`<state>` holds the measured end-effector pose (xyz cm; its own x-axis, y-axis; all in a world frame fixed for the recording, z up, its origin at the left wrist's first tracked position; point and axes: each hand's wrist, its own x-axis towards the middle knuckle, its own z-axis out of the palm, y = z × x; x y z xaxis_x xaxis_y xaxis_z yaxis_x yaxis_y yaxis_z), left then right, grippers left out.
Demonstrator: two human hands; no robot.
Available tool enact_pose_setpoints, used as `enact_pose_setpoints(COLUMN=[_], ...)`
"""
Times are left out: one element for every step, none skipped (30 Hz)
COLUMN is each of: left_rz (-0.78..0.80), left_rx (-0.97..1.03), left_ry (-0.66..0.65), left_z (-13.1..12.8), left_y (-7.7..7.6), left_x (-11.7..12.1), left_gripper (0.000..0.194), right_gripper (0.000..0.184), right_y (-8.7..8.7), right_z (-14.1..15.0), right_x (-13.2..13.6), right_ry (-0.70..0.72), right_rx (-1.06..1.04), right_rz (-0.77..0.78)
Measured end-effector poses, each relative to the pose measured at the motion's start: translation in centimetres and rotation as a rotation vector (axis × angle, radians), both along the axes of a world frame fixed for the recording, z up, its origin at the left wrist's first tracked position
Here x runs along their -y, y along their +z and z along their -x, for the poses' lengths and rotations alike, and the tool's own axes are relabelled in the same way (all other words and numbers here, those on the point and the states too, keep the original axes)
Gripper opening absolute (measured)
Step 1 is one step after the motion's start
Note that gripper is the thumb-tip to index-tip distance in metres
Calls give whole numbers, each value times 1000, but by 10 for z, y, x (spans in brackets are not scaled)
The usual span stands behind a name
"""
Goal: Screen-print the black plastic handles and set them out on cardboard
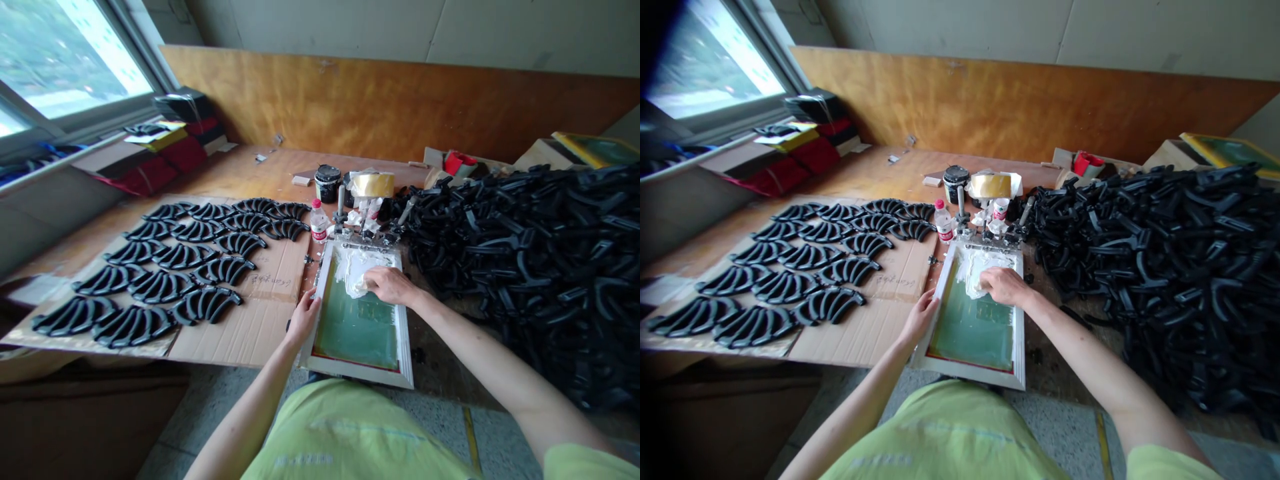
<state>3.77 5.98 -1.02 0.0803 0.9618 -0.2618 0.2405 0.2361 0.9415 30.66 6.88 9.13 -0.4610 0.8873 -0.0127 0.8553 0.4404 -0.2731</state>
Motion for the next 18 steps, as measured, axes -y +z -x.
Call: enact_pose_setpoints(left_rz=[6,15,28,41,54,65,74,82,91,103,119,138,158,176,188,191,184,170], left_rx=[12,27,43,59,73,84,92,100,109,120,136,155,176,199,220,240,256,272], left_ry=[-5,-16,-28,-40,-49,-53,-53,-50,-45,-40,-38,-42,-50,-61,-67,-71,-71,-70], left_z=[0,0,1,1,2,2,2,1,1,1,1,2,3,4,6,7,7,6], left_y=[1,2,2,3,3,4,5,7,11,16,22,30,39,49,60,70,81,91], left_x=[0,-1,-1,-2,-3,-3,-4,-4,-4,-3,-3,-2,-2,-2,-3,-5,-8,-12], left_gripper=[54,56,58,60,62,64,65,66,67,67,68,70,71,73,72,70,66,62], right_gripper=[22,24,28,31,33,34,33,31,28,25,23,26,32,40,47,50,50,46], right_y=[-4,-11,-18,-25,-32,-37,-41,-42,-40,-36,-30,-23,-16,-7,0,7,12,15], right_z=[2,5,7,8,8,6,4,2,1,1,2,3,3,2,-2,-10,-21,-34], right_x=[-2,0,3,9,16,23,28,30,27,21,10,-3,-18,-33,-45,-55,-60,-60], right_ry=[-52,-88,-97,-82,-52,-11,27,54,61,49,16,-38,-110,-187,-264,-340,-418,-500], right_rx=[-21,-36,-47,-55,-66,-85,-109,-136,-161,-183,-198,-201,-193,-177,-162,-153,-159,-181], right_rz=[-31,-60,-83,-100,-115,-130,-149,-168,-188,-210,-232,-251,-270,-286,-304,-325,-354,-388])
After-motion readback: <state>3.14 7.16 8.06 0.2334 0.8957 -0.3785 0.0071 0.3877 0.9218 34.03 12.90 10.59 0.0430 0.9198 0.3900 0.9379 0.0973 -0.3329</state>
